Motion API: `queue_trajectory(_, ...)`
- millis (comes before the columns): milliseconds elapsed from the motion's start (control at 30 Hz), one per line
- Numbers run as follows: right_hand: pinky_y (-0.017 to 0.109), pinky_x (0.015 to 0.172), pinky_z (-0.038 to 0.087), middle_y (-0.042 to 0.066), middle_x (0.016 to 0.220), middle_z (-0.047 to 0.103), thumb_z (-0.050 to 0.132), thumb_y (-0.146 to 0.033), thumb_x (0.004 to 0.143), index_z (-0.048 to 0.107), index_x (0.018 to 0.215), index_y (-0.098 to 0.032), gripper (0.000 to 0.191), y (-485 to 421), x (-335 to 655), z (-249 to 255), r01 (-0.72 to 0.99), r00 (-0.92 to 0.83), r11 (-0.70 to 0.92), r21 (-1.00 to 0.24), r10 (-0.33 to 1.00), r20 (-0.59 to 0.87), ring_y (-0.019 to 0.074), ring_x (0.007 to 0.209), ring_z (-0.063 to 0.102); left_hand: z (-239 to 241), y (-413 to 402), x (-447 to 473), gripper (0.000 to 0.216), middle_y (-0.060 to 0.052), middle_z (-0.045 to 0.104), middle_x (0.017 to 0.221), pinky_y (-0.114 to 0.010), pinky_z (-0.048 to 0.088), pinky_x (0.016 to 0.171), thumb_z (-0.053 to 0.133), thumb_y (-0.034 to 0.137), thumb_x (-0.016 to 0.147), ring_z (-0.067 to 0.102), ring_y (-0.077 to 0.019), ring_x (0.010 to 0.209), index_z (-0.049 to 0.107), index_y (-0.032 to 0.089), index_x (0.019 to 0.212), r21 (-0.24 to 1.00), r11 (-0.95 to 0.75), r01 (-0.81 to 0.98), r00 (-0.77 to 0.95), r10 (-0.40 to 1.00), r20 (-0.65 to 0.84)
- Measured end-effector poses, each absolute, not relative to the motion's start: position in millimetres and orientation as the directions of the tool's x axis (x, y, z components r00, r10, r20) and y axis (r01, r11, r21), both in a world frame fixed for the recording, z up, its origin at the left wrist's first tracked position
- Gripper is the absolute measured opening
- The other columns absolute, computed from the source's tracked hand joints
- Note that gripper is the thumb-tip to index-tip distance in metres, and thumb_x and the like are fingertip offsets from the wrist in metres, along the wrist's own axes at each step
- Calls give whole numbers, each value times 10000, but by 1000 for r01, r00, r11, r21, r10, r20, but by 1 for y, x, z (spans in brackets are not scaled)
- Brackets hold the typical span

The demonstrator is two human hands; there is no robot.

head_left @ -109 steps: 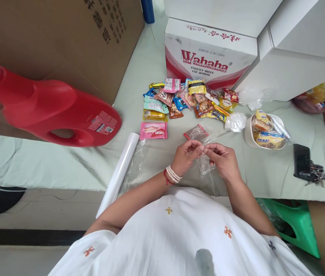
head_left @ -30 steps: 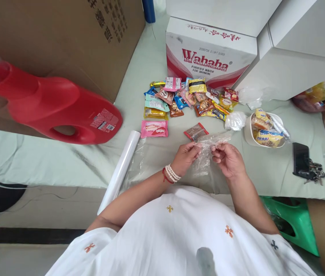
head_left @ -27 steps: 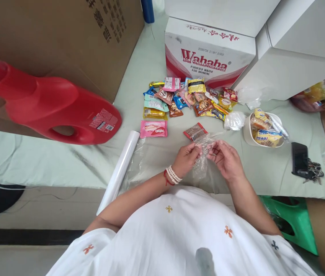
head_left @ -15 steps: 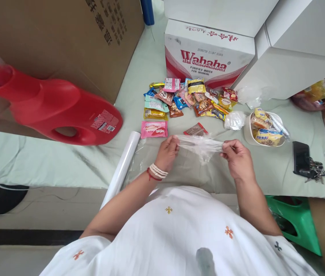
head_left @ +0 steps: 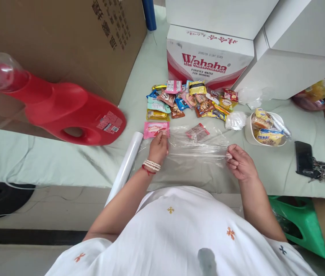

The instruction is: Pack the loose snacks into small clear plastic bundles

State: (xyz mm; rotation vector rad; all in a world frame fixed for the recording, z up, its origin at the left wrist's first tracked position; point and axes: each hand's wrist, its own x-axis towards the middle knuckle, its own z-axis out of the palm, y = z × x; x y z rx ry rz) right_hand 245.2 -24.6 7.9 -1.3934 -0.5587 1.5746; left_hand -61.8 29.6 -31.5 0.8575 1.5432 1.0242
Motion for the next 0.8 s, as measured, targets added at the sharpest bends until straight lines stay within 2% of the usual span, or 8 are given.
queue_trajectory(167, 186, 442, 382, -44, 682, 592, 829, -619, 703, 552, 820, -222, 498, -24, 262, -17, -44, 185, -443, -895, 877, -443, 73, 506, 469, -50, 32, -67, 384, 40, 442, 555, -299, 424, 501, 413, 481, 1037, 443, -141, 423, 516, 237, 759, 859, 327, 394, -162, 945, -285)
queue_trajectory(267, 231, 580, 454, 1, 840, 678, 759, -623, 766, 602, 987, -229, 479, -24, 254, -21, 97, 162, -396, -913, 912, -378, 118, 662, 551, -46, 24, -58, 314, -23, 579, 712, -371, 524, 688, 393, 442, 1032, 598, -207, 651, 565, 226, 883, 810, 191, 554, -276, 961, -38)
queue_trajectory(367, 247, 588, 401, -21, 744, 620, 759, -560, 751, 631, 992, -205, 448, -25, 239, -19, 226, 148, -343, -912, 937, -316, 119, 622, 482, -29, 9, -48, 242, -145, 655, 1057, -496, 490, 954, 478, 374, 988, 619, -296, 1058, 591, 183, 1084, 706, 60, 706, -388, 866, 315)
queue_trajectory(400, 250, 590, 390, -21, 728, 604, 744, -550, 756, 638, 949, -198, 415, -27, 234, -18, 252, 151, -325, -911, 943, -295, 119, 617, 468, -23, 4, -46, 230, -164, 652, 1129, -527, 451, 1020, 506, 338, 974, 592, -312, 1151, 603, 180, 1110, 641, -23, 767, -326, 847, 421)
queue_trajectory(467, 256, 614, 398, -2, 757, 615, 701, -541, 788, 643, 887, -194, 365, -36, 227, -17, 291, 153, -294, -910, 954, -259, 126, 643, 482, -14, -4, -42, 202, -150, 679, 1170, -554, 377, 1112, 528, 248, 957, 576, -307, 1240, 652, 205, 1110, 452, -287, 844, 19, 860, 510)
queue_trajectory(567, 267, 653, 429, 15, 802, 648, 658, -538, 834, 650, 892, -201, 342, -60, 235, -16, 364, 155, -290, -885, 956, -249, 145, 694, 533, -13, -11, -44, 274, -119, 722, 1213, -598, 271, 1198, 509, 169, 953, 587, -282, 1293, 699, 238, 1138, 323, -567, 758, 523, 824, 218)
queue_trajectory(667, 295, 672, 473, 34, 804, 689, 646, -595, 833, 675, 879, -207, 392, -81, 269, -13, 472, 70, -346, -810, 931, -357, 176, 713, 591, -25, -14, -55, 369, -155, 626, 1442, -705, 170, 1209, 548, 296, 970, 517, -327, 1401, 647, 233, 1319, 350, -529, 773, 575, 817, -33)
queue_trajectory(800, 364, 794, 533, 98, 1056, 751, 586, -687, 866, 713, 1071, -229, 518, -67, 301, -6, 567, 151, -353, -744, 933, -327, 256, 930, 682, -40, -21, -62, 670, -170, 402, 1641, -773, 26, 1200, 584, 543, 950, 379, -371, 1510, 461, 244, 1537, 380, -495, 781, 570, 814, -112)
